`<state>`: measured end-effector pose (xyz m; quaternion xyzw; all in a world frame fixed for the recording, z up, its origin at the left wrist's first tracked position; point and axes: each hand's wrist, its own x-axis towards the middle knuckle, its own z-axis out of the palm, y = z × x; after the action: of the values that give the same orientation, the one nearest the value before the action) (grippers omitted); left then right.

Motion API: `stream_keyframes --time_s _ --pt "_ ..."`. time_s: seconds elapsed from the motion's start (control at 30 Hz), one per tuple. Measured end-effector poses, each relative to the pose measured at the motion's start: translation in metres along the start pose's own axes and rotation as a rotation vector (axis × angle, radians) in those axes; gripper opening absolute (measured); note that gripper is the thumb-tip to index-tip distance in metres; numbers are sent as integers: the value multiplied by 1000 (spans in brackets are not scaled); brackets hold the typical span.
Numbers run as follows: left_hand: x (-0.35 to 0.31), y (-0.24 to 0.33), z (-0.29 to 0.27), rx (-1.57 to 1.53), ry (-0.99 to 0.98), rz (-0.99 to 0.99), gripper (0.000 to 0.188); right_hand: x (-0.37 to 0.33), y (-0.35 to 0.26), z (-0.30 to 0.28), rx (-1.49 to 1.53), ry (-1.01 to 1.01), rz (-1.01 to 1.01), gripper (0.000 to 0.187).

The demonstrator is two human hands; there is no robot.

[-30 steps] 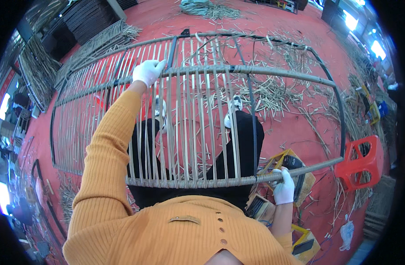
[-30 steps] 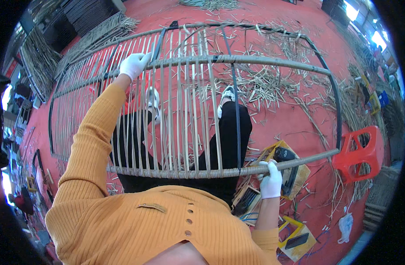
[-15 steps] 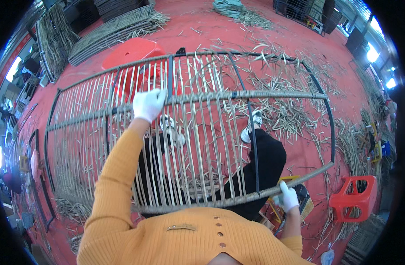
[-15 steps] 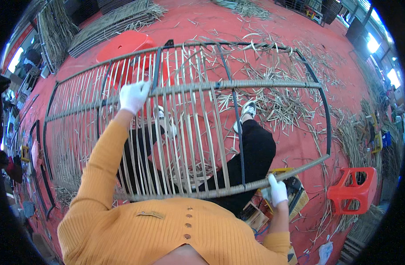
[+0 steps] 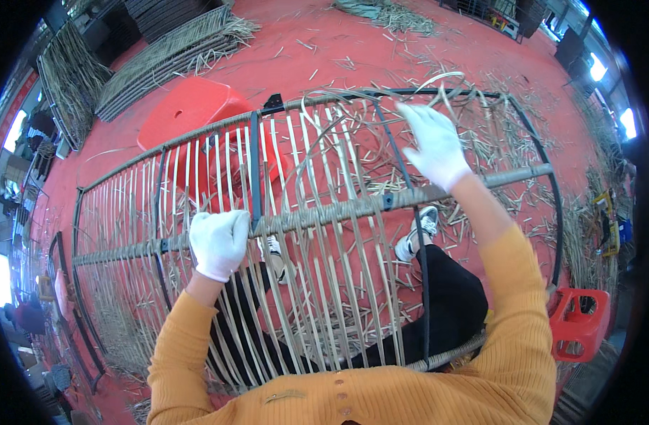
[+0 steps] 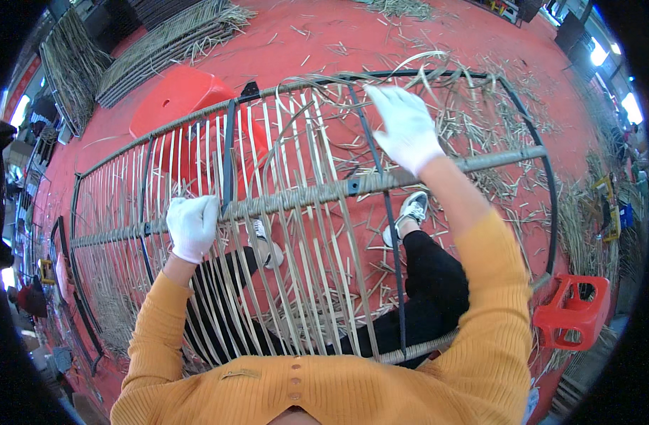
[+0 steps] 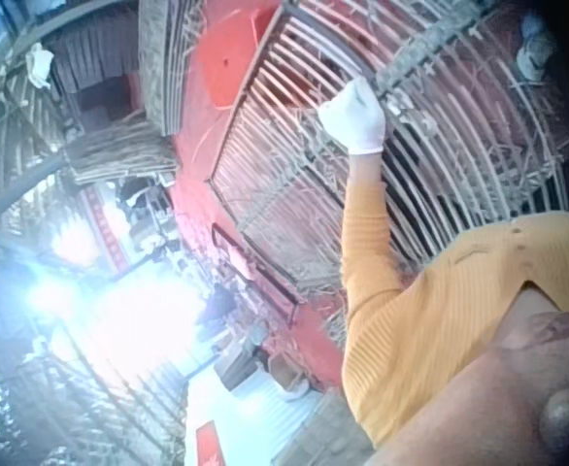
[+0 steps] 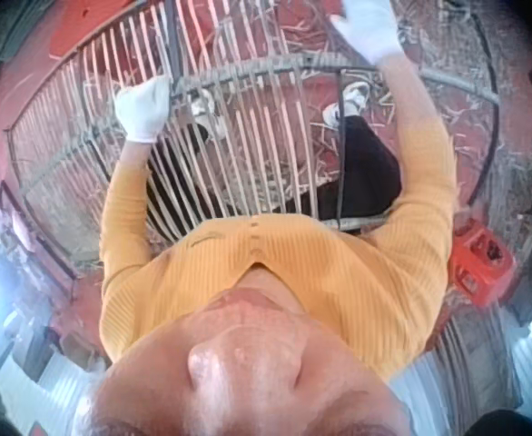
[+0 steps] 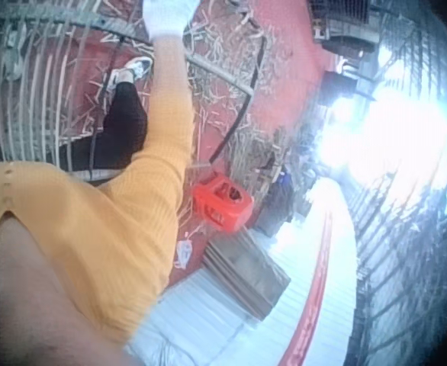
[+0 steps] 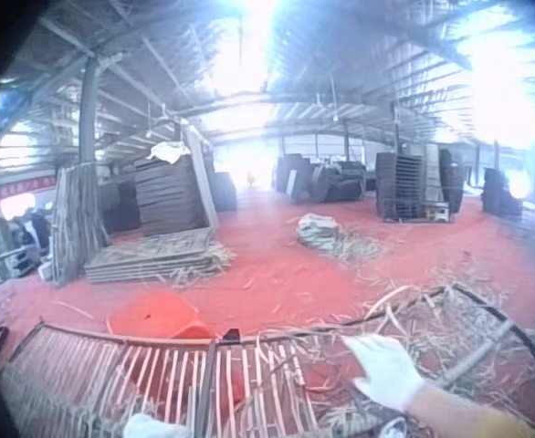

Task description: The person weaves thin strips of material through the metal frame of a chair while seated on the floor. They repeatedly thread the strips and secure them using a pneumatic staple gun.

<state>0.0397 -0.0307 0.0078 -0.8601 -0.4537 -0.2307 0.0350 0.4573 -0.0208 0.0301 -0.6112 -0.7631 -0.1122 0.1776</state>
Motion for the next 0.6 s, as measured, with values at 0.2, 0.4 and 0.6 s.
stream_keyframes --time_s 0.2,0.4,0.6 --pt "0 -1 8 -19 27 -20 10 126 2 72 -19 -210 -40 84" --pt "-1 -1 11 -36 54 -30 6 195 31 52 665 -322 -16 53" --pt "-2 2 12 -71 129 -65 16 185 288 -76 -153 106 730 29"
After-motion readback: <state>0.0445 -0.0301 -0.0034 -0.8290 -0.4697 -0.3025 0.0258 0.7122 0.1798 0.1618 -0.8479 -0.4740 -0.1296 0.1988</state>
